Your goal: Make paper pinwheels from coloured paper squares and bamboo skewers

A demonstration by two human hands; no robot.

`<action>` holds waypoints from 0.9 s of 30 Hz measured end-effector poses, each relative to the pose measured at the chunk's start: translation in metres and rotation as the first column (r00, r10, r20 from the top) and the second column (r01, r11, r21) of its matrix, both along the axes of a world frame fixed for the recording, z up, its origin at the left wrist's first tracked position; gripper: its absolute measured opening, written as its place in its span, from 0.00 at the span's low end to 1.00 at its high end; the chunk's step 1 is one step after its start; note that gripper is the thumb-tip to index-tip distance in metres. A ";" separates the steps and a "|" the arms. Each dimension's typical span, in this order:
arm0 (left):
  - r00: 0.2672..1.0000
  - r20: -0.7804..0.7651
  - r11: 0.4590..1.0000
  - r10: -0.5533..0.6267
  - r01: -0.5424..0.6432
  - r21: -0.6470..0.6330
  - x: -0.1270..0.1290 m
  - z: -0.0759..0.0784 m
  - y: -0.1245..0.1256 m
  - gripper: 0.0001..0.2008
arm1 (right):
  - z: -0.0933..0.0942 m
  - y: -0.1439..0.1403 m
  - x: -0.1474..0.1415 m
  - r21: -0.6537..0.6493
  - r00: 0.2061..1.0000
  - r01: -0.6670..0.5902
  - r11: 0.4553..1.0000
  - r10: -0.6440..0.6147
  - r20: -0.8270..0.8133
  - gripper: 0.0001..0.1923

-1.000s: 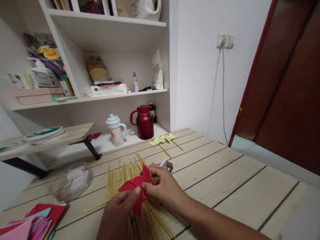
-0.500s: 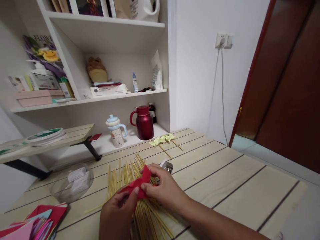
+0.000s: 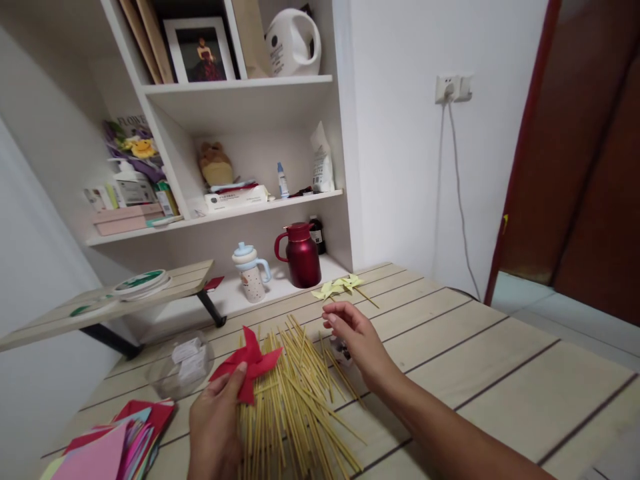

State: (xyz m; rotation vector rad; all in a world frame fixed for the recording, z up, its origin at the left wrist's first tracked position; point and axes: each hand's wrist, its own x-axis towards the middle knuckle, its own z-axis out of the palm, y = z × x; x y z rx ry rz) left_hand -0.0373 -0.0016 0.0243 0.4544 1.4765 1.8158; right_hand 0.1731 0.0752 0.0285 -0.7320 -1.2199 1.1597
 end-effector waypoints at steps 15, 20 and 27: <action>0.987 0.159 0.986 0.020 -0.045 0.160 -0.005 0.006 0.002 0.08 | 0.002 0.009 0.010 0.072 0.997 0.067 0.995 -0.069 0.025 0.10; 0.991 0.133 0.985 0.013 -0.035 0.168 -0.007 -0.001 0.005 0.08 | 0.005 0.007 0.011 0.095 0.992 0.076 0.993 -0.085 0.092 0.11; 0.994 -0.110 0.989 -0.026 0.041 0.142 -0.029 -0.006 -0.004 0.23 | 0.005 0.044 0.058 0.104 0.885 0.287 0.952 -0.306 0.350 0.11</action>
